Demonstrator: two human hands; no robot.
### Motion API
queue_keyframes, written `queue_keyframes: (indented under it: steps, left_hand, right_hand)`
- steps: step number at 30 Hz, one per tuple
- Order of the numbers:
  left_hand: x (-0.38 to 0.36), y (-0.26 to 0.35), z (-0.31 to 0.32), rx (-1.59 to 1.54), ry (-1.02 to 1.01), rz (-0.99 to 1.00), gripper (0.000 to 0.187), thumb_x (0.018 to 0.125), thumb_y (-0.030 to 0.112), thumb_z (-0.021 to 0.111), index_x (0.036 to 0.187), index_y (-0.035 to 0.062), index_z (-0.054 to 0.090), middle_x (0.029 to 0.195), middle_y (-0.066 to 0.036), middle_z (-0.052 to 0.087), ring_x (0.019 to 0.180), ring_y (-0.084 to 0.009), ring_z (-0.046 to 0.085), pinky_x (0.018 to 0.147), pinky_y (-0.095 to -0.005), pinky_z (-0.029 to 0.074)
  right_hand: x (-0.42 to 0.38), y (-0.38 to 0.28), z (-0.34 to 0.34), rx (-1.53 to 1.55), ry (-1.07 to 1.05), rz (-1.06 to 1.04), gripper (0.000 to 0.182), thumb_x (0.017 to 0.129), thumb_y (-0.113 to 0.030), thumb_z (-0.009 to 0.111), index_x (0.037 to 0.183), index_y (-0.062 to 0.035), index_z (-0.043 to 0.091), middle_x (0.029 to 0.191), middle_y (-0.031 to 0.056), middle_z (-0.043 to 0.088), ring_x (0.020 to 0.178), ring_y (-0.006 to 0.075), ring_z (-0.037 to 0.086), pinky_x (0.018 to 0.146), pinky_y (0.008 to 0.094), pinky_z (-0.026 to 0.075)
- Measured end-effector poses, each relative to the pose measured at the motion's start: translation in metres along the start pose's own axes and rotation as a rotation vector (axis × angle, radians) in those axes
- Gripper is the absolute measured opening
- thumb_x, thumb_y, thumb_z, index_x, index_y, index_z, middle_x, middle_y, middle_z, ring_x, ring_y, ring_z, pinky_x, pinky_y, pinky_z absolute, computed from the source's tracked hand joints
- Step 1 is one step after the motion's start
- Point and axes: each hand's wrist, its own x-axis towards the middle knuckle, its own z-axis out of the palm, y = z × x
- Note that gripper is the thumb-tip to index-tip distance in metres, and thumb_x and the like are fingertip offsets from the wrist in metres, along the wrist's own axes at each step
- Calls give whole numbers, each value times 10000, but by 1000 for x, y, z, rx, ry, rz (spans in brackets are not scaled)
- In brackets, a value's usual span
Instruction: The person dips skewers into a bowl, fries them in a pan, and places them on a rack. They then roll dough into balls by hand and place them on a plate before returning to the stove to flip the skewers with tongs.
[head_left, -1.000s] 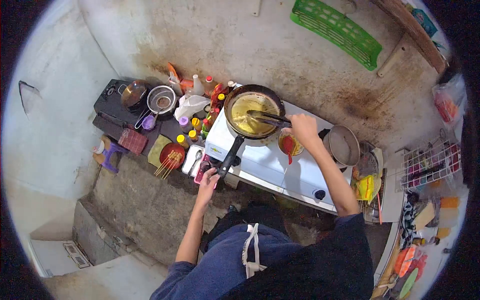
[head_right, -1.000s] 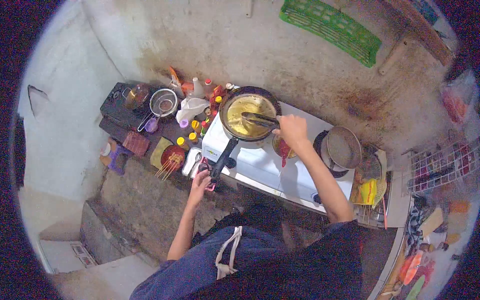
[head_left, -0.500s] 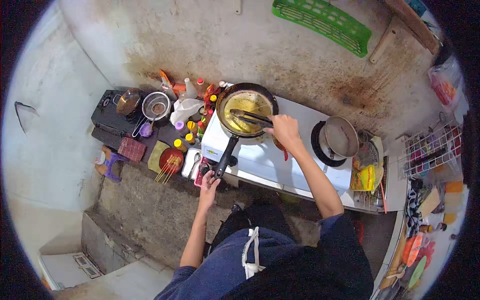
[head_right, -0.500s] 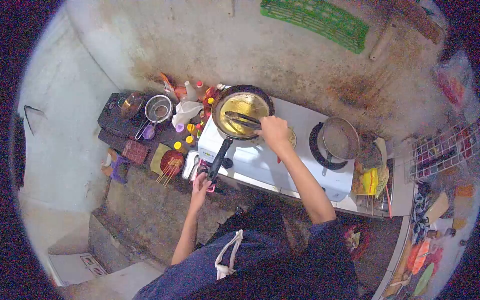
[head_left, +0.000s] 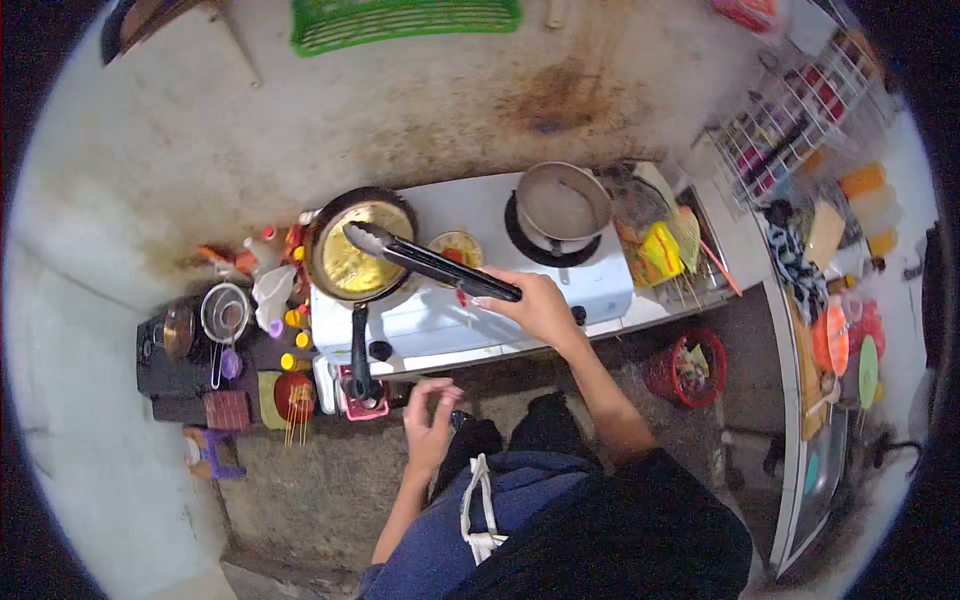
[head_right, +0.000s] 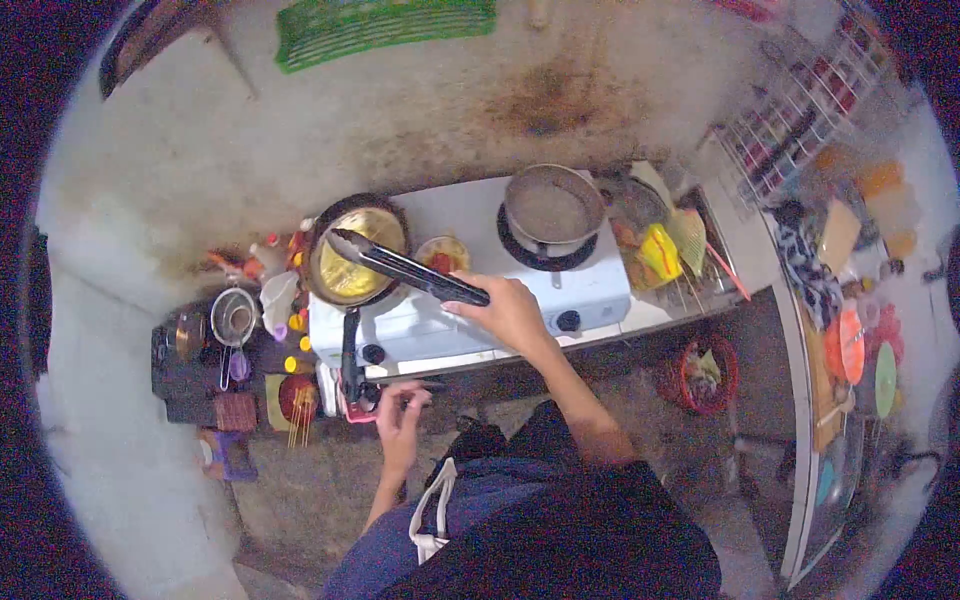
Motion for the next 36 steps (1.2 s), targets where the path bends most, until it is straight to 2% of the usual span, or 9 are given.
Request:
queue_keyframes:
  steps: [2, 5, 6, 11, 18, 22, 24, 25, 36]
  left_hand:
    - [0, 1, 23, 13, -192, -2, 137, 820, 52, 514, 941, -8, 535, 860, -92, 580, 797, -154, 567, 734, -271, 439]
    - [6, 6, 60, 119, -439, 75, 141, 823, 68, 521, 931, -19, 543, 848, -101, 583, 783, -170, 576, 708, -272, 447]
    - [6, 3, 73, 126, -502, 83, 141, 824, 70, 522, 929, -21, 545, 851, -100, 582, 787, -174, 576, 713, -272, 446]
    - [6, 12, 151, 133, -621, 61, 145, 830, 72, 510, 932, -24, 545, 865, -99, 578, 808, -177, 569, 735, -280, 439]
    - [-8, -2, 277, 75, -808, -21, 164, 824, 61, 495, 966, -10, 538, 877, -99, 576, 836, -170, 562, 778, -283, 427]
    - [-19, -10, 347, 156, -904, -79, 199, 815, 63, 516, 1001, -3, 536, 910, -101, 588, 855, -176, 573, 763, -280, 438]
    - [-23, -9, 371, 126, -920, -175, 216, 817, 63, 516, 1022, -3, 529, 911, -103, 594, 865, -172, 576, 761, -276, 442]
    - [-25, -11, 381, 116, -946, -179, 199, 828, 76, 508, 1013, 5, 528, 949, -94, 589, 902, -164, 561, 798, -286, 432]
    - [-21, -36, 423, 184, -805, -174, 234, 826, 22, 492, 1057, -10, 503, 918, -87, 595, 866, -142, 561, 788, -265, 432]
  right_hand:
    - [-19, 21, -26, 107, 27, 121, 501, 676, -363, 691, 1078, -85, 577, 853, 175, 622, 801, 229, 618, 714, 304, 446]
    - [-51, 64, -65, 248, 288, 19, 498, 717, -301, 676, 1110, -26, 541, 964, 150, 620, 864, 175, 593, 762, 274, 433]
    - [-66, 65, -88, 393, 256, 162, 524, 725, -262, 675, 1143, 4, 504, 1025, 131, 604, 911, 172, 574, 814, 277, 414]
    - [-141, 138, -183, 300, 622, 163, 558, 730, -175, 674, 1201, 15, 443, 1136, 142, 533, 1054, 146, 478, 927, 270, 329]
    - [-201, 313, -263, 172, 731, 489, 710, 670, -249, 728, 1218, 48, 389, 1020, 133, 578, 929, 162, 539, 827, 282, 410]
    - [-178, 357, -280, 110, 653, 525, 779, 641, -290, 736, 1228, 43, 346, 1116, 191, 515, 1005, 290, 522, 880, 333, 385]
    - [-159, 434, -265, -244, 755, 403, 767, 639, -291, 724, 1219, 32, 338, 1091, 198, 498, 1007, 313, 496, 867, 364, 381]
    - [-150, 437, -265, -238, 718, 520, 838, 627, -284, 724, 1256, 27, 265, 1182, 247, 416, 1083, 380, 425, 899, 401, 354]
    - [-112, 475, -265, -198, 627, 591, 938, 619, -257, 745, 1297, 36, 166, 1192, 287, 363, 1128, 412, 348, 963, 414, 290]
